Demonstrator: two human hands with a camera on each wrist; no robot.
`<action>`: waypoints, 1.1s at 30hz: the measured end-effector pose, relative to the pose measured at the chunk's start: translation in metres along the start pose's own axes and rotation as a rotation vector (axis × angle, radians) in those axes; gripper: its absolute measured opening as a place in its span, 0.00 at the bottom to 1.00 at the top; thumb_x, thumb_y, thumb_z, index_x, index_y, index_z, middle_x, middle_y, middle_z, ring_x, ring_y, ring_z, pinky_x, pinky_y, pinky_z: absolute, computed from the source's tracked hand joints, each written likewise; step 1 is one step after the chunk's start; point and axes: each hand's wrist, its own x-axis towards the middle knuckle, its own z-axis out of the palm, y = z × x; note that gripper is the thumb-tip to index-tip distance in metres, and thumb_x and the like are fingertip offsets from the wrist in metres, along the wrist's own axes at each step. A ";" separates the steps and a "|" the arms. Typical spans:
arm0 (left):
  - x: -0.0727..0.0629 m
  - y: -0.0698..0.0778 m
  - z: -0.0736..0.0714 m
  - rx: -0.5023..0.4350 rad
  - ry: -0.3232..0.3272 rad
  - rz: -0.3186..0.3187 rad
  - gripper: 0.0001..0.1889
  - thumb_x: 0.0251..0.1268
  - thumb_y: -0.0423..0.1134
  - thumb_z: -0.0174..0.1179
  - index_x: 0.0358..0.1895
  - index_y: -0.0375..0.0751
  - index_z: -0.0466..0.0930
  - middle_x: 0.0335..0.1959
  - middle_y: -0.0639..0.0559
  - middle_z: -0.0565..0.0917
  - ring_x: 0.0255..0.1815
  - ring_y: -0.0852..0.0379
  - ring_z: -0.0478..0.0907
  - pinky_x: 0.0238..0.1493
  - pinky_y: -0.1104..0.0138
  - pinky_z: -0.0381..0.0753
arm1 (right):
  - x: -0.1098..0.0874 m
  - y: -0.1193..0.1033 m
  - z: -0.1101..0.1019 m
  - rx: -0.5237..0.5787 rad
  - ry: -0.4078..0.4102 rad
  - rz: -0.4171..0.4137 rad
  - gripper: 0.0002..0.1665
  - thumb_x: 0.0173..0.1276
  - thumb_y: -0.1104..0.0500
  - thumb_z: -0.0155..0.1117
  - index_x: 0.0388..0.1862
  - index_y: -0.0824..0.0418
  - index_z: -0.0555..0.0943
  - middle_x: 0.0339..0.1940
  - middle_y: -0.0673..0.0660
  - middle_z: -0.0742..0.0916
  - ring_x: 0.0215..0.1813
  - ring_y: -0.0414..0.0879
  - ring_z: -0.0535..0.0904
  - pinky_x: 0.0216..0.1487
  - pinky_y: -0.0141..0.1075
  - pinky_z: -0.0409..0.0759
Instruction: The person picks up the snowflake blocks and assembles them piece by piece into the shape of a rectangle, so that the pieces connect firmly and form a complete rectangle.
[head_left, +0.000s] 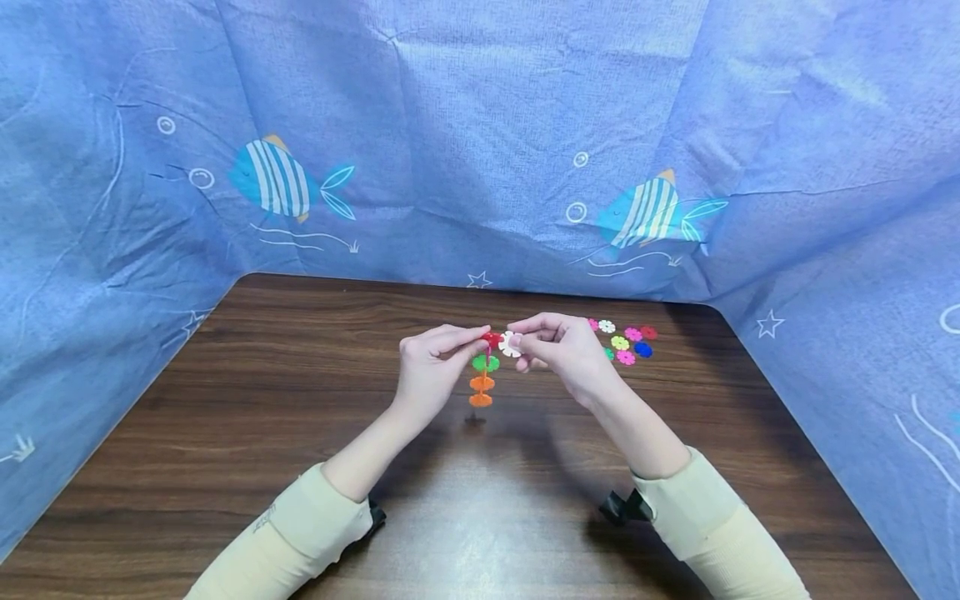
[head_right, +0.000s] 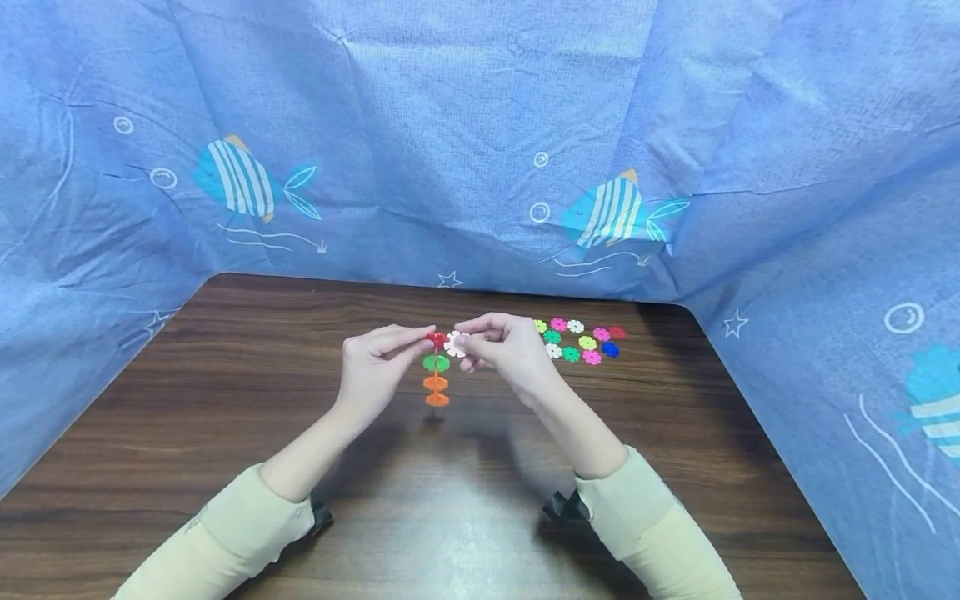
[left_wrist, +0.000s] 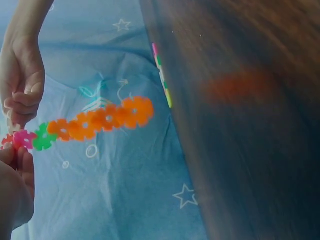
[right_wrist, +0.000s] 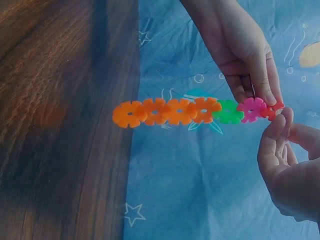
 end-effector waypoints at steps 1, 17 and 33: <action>0.000 0.003 0.000 -0.004 -0.007 -0.009 0.10 0.50 0.25 0.68 0.38 0.31 0.86 0.31 0.43 0.87 0.27 0.53 0.82 0.26 0.78 0.74 | 0.000 0.000 0.000 -0.003 0.002 0.001 0.17 0.62 0.65 0.65 0.49 0.72 0.79 0.31 0.56 0.87 0.23 0.44 0.82 0.35 0.37 0.84; -0.006 -0.016 0.000 0.064 -0.077 -0.026 0.10 0.54 0.38 0.68 0.41 0.41 0.87 0.34 0.53 0.88 0.33 0.64 0.83 0.28 0.70 0.80 | -0.003 0.010 -0.004 -0.025 -0.054 0.028 0.18 0.64 0.61 0.65 0.50 0.69 0.78 0.32 0.59 0.87 0.26 0.46 0.83 0.37 0.41 0.84; 0.001 -0.024 -0.011 0.031 -0.115 -0.219 0.09 0.55 0.39 0.69 0.38 0.42 0.87 0.31 0.51 0.88 0.28 0.60 0.83 0.31 0.73 0.80 | 0.009 0.029 -0.064 -0.517 -0.052 -0.244 0.21 0.62 0.57 0.67 0.55 0.56 0.78 0.41 0.54 0.87 0.39 0.42 0.81 0.38 0.34 0.80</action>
